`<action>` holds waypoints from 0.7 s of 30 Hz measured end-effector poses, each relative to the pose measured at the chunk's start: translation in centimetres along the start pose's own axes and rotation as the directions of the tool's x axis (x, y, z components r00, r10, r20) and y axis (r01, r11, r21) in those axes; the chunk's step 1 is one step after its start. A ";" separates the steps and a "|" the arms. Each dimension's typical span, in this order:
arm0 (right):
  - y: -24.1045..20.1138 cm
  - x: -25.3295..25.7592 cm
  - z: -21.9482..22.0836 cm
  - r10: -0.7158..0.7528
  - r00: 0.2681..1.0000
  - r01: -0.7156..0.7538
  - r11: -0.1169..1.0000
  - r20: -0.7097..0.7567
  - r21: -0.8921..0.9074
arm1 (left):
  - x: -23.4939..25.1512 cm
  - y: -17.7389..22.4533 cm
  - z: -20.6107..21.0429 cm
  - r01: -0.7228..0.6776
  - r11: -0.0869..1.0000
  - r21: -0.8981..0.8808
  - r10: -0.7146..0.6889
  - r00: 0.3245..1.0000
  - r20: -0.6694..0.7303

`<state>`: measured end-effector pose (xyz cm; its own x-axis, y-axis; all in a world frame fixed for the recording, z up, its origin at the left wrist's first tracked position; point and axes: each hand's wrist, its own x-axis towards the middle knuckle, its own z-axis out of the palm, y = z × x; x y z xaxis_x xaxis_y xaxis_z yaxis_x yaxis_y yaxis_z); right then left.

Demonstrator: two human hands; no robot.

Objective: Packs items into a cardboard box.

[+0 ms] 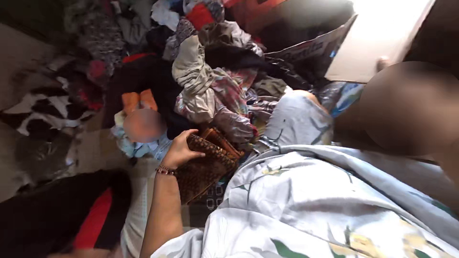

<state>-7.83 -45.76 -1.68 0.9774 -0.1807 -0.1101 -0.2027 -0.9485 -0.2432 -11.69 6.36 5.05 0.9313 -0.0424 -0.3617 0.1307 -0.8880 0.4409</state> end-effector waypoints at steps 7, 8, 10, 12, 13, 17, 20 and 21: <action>0.5 0.3 0.6 -0.008 0.999 0.008 1.000 -0.037 -0.005 | -0.3 -2.0 0.6 -0.135 0.976 -0.172 0.139 0.990 0.013; 0.5 0.3 0.6 -0.009 0.999 0.008 1.000 -0.034 -0.009 | -0.1 -1.7 0.7 -0.097 0.978 -0.186 0.106 0.994 0.036; 0.6 0.3 0.6 -0.013 0.999 0.013 1.000 -0.036 -0.009 | 0.8 -1.1 0.9 -0.024 0.982 -0.188 0.039 0.996 0.076; 0.7 0.3 0.7 -0.020 0.999 0.020 1.000 -0.044 -0.009 | 2.3 -1.1 1.5 0.004 0.985 -0.171 0.009 0.997 0.079; 0.7 0.3 0.7 -0.021 0.999 0.020 1.000 -0.044 -0.014 | 3.2 -1.3 2.0 0.008 0.988 -0.157 0.004 0.997 0.079; 0.4 0.1 0.3 -0.011 0.999 0.010 1.000 -0.031 -0.012 | 6.3 -2.5 3.0 0.041 0.995 -0.093 -0.029 0.992 0.123; 0.5 0.2 0.5 -0.001 1.000 0.001 1.000 -0.027 -0.015 | 7.4 -3.6 2.8 0.090 0.991 -0.100 -0.068 0.977 0.202; 0.7 0.3 0.6 0.002 1.000 -0.003 1.000 -0.027 -0.012 | 7.5 -3.9 2.5 0.123 0.988 -0.089 -0.097 0.962 0.255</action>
<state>-7.69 -46.32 -2.51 0.9782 -0.1899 -0.0843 -0.2046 -0.9510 -0.2318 -6.08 8.37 -1.45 0.7966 -0.0718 -0.6003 0.2739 -0.8423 0.4642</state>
